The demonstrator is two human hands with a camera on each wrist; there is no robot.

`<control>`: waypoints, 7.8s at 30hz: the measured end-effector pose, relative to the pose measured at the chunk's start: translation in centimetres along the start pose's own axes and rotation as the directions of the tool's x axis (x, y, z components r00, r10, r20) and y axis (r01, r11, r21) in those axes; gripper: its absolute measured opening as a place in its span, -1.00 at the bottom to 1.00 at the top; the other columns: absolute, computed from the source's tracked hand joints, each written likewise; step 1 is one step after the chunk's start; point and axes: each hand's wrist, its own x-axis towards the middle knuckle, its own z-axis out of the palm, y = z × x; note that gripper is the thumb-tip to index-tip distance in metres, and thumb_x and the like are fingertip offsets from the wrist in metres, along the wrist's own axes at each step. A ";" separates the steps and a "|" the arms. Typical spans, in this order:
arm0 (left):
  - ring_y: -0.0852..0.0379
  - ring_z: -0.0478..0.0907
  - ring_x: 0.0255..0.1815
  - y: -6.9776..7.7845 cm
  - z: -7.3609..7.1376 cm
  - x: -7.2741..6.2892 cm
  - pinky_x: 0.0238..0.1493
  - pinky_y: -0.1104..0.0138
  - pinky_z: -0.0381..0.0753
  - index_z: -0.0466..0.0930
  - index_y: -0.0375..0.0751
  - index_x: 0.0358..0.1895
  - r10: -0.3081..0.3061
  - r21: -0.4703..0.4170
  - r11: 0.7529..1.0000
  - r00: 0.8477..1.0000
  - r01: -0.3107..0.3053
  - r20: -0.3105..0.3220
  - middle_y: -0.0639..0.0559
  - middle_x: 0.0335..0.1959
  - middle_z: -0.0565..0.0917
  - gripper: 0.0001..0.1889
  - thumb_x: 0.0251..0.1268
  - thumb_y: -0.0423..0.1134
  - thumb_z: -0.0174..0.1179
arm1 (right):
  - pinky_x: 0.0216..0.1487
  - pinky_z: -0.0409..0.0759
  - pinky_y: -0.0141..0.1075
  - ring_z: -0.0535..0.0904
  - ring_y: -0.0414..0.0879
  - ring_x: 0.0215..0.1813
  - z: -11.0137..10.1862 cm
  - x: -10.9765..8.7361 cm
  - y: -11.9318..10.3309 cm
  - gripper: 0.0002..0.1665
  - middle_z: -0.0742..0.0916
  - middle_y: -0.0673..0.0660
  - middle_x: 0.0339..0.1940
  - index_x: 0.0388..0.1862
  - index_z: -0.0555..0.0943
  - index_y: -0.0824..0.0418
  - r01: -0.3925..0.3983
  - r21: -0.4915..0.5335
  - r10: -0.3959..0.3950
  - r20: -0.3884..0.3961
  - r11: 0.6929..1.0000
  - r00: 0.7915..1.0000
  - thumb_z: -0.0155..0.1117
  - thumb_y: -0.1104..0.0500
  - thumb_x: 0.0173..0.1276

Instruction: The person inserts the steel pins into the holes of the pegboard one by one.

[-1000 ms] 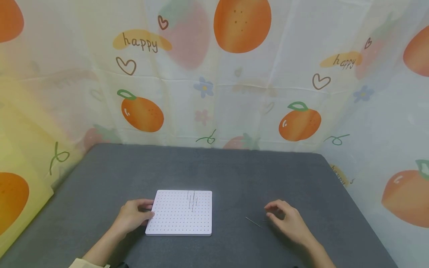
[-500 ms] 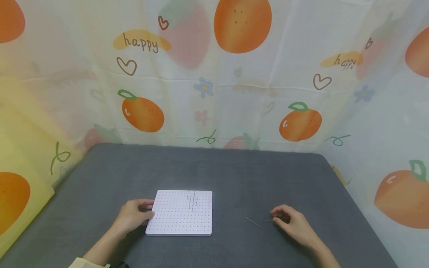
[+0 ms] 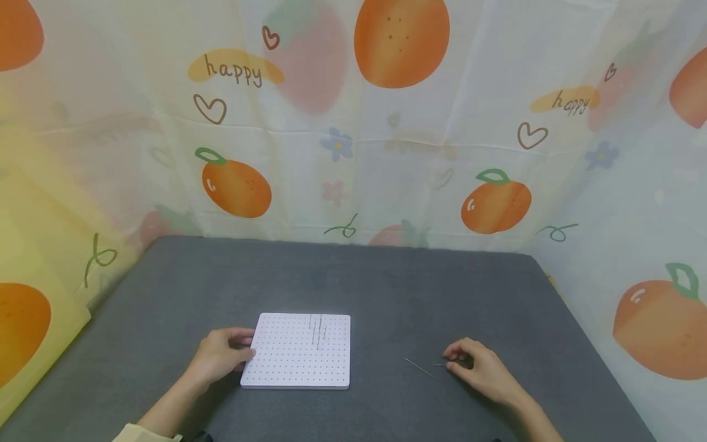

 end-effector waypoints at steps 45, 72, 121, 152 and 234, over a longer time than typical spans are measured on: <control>0.12 0.58 -0.41 -0.1 0.0 -0.1 -0.44 0.27 0.65 0.52 -0.42 0.03 0.030 -0.005 1.000 1.000 -0.030 -0.008 -0.19 -0.20 0.63 -0.57 -0.01 -0.42 0.26 | -0.38 0.38 -0.44 0.35 -0.35 -0.38 0.0 1.0 -0.7 -0.82 0.50 -0.19 -0.47 -0.49 0.52 -0.07 -0.018 -0.128 0.029 0.078 0.992 0.997 0.27 0.23 0.18; 0.12 0.56 -0.39 -0.1 0.1 0.0 -0.45 0.28 0.65 0.51 -0.42 0.03 0.025 0.017 1.000 1.000 -0.025 -0.010 -0.19 -0.20 0.63 -0.56 -0.01 -0.42 0.26 | -0.34 0.47 -0.41 0.44 -0.35 -0.32 0.8 2.5 -3.4 -0.81 0.64 -0.09 -0.33 -0.26 0.63 0.09 0.170 -0.043 -0.173 -0.076 0.985 0.982 0.17 0.35 0.25; 0.11 0.57 -0.37 -0.4 0.1 0.1 -0.44 0.27 0.66 0.52 -0.40 0.02 0.030 -0.009 1.000 1.000 -0.030 -0.005 -0.20 -0.18 0.63 -0.57 -0.01 -0.41 0.27 | -0.38 0.44 -0.45 0.46 -0.30 -0.43 7.6 9.6 -12.5 -0.90 0.64 -0.17 -0.48 -0.41 0.57 0.05 0.172 0.035 -0.160 -0.215 0.985 0.963 0.32 0.22 0.13; 0.11 0.56 -0.39 -0.4 0.1 0.1 -0.43 0.26 0.65 0.51 -0.40 0.04 0.018 0.005 1.000 1.000 -0.018 -0.005 -0.21 -0.17 0.62 -0.56 0.01 -0.40 0.27 | -0.43 0.35 -0.48 0.44 -0.30 -0.44 11.1 11.4 -14.3 -0.94 0.70 -0.14 -0.42 -0.39 0.61 -0.03 0.151 -0.092 -0.169 -0.233 0.984 0.958 0.29 0.15 0.15; 0.11 0.59 -0.41 0.0 0.0 -0.1 -0.44 0.26 0.66 0.51 -0.43 0.03 0.010 -0.009 1.000 1.000 -0.009 0.006 -0.25 -0.14 0.61 -0.57 0.00 -0.43 0.26 | -0.27 0.59 -0.27 0.51 -0.32 -0.24 2.7 4.4 -7.3 -0.72 0.63 -0.23 -0.29 -0.26 0.59 0.03 0.233 0.022 -0.220 -0.253 0.972 0.942 0.38 0.31 0.06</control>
